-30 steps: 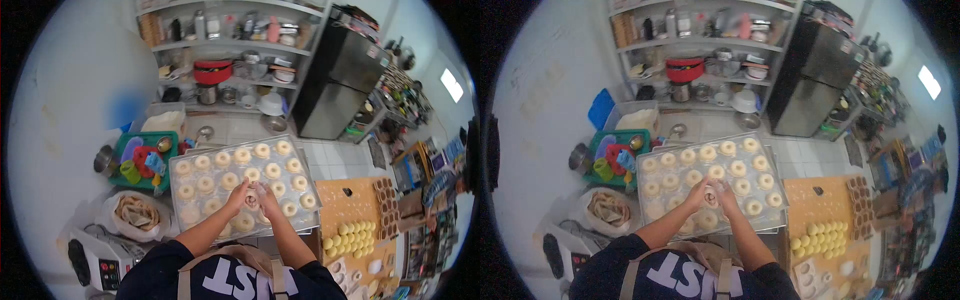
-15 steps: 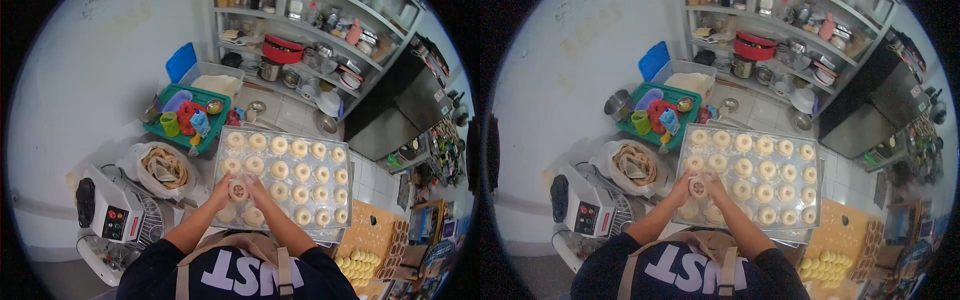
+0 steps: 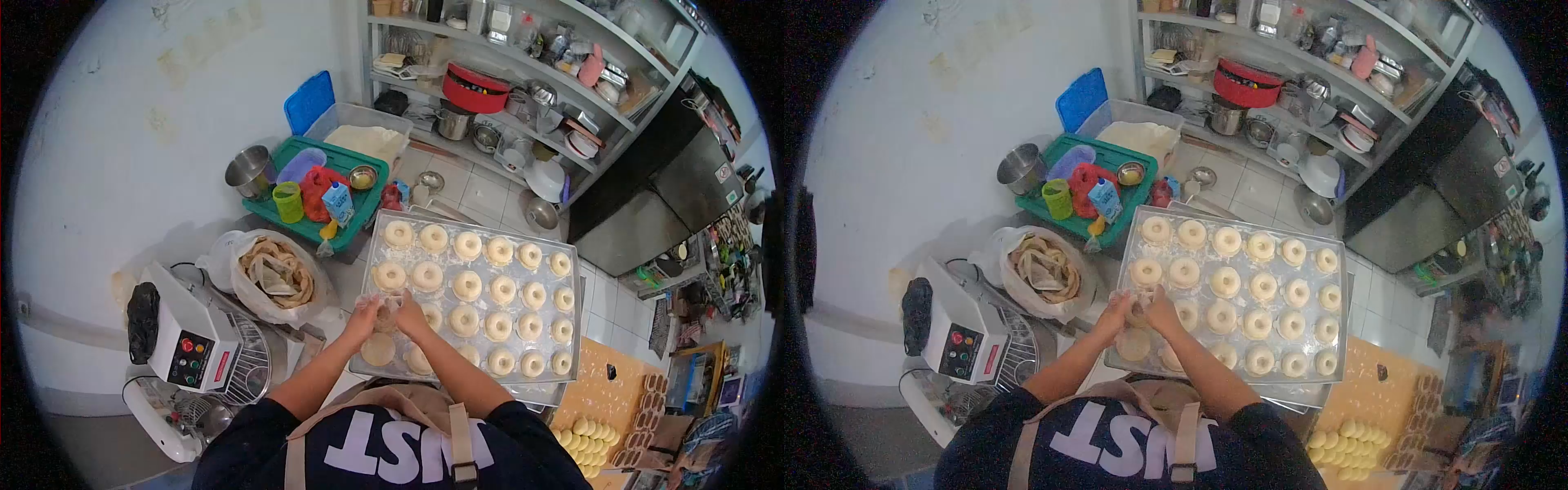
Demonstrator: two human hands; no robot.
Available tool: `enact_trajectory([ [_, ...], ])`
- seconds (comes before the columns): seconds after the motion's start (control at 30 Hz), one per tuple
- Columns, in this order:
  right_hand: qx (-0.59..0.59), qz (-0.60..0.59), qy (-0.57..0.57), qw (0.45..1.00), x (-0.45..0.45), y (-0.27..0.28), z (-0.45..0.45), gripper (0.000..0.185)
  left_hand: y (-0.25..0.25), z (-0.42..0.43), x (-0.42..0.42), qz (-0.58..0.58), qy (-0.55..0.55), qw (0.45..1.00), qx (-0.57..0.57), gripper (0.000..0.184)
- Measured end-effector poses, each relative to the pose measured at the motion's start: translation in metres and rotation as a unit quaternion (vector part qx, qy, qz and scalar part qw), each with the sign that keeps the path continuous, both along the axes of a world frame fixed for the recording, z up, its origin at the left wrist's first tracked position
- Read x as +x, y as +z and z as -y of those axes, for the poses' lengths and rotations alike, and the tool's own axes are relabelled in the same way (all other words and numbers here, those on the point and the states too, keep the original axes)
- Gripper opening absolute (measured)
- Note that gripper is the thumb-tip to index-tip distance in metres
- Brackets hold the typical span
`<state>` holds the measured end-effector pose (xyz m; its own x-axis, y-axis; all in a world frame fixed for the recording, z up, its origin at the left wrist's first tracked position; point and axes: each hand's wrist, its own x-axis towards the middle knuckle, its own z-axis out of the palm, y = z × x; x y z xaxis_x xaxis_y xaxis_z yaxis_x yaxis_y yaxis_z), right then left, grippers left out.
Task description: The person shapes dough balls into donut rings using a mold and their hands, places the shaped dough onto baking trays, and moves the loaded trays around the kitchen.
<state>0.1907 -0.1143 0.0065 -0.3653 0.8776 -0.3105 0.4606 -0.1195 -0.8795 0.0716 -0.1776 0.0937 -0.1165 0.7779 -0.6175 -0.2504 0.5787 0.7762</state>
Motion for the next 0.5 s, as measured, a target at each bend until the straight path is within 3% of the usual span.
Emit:
enact_trajectory([
  [0.07,0.082,0.049,0.042,0.995,0.006,0.007,0.001,0.039,-0.052,-0.001,-0.009,-0.039,-0.024,0.996,0.074,0.051],
  [0.1,0.127,0.084,0.066,0.986,0.009,0.012,0.002,0.04,-0.047,-0.002,-0.011,-0.058,-0.036,0.992,0.11,0.05],
  [0.2,0.21,0.146,0.122,0.959,0.019,0.035,0.005,0.044,-0.019,0.002,-0.022,-0.256,-0.181,0.939,0.138,0.05],
  [0.23,0.229,0.16,0.137,0.95,0.021,0.046,0.006,0.046,-0.025,0.002,-0.027,-0.353,-0.247,0.883,0.188,0.055],
  [0.3,0.23,0.219,0.206,0.926,0.023,0.066,0.01,0.047,-0.04,0.005,-0.036,-0.524,-0.363,0.718,0.279,0.068],
  [0.4,0.228,0.269,0.258,0.899,0.024,0.06,0.013,0.049,-0.047,0.007,-0.04,-0.613,-0.395,0.625,0.279,0.068],
  [0.5,0.254,0.27,0.271,0.888,0.023,0.042,0.017,0.048,-0.049,0.003,-0.039,-0.632,-0.389,0.613,0.27,0.064],
])
